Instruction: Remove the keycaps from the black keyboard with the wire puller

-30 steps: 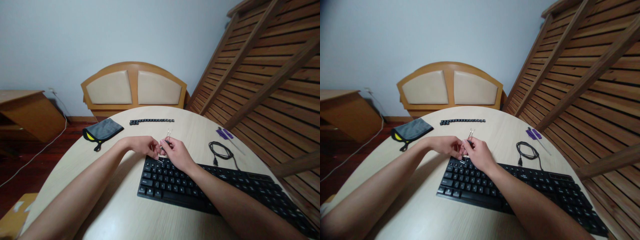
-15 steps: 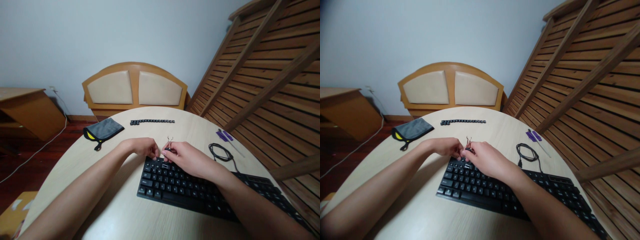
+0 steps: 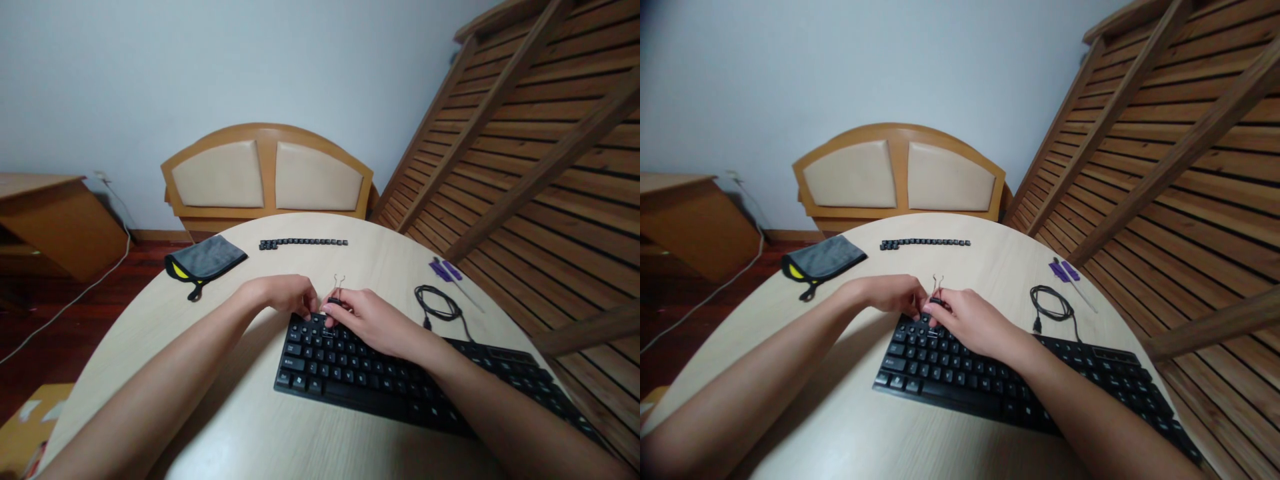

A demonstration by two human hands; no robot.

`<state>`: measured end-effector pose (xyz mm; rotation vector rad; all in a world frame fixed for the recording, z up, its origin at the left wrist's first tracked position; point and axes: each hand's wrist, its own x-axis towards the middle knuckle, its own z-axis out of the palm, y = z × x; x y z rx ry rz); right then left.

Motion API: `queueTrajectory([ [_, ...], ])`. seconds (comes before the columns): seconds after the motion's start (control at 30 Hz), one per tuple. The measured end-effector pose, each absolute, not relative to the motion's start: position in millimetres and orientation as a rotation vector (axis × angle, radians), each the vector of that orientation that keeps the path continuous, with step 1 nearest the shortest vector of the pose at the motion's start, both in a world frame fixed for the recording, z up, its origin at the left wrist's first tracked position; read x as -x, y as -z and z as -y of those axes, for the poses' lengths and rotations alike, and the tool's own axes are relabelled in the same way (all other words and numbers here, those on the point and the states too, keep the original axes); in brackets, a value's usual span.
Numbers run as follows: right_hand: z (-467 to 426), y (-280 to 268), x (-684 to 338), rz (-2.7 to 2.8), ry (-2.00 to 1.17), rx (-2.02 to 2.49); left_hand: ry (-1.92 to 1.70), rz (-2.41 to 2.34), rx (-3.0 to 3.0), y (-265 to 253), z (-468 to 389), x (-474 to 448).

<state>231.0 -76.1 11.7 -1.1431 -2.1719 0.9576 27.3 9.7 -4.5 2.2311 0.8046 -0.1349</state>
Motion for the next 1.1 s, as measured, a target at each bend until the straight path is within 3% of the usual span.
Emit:
queueTrajectory([
  [0.27, 74, 29, -227, 1.706, -1.153, 1.107, 0.115, -0.769, -2.175, 8, -12, -25],
  [1.1, 78, 34, -231, 1.71, -1.137, 1.091, 0.175, -0.828, -2.183, 8, -11, -25],
])
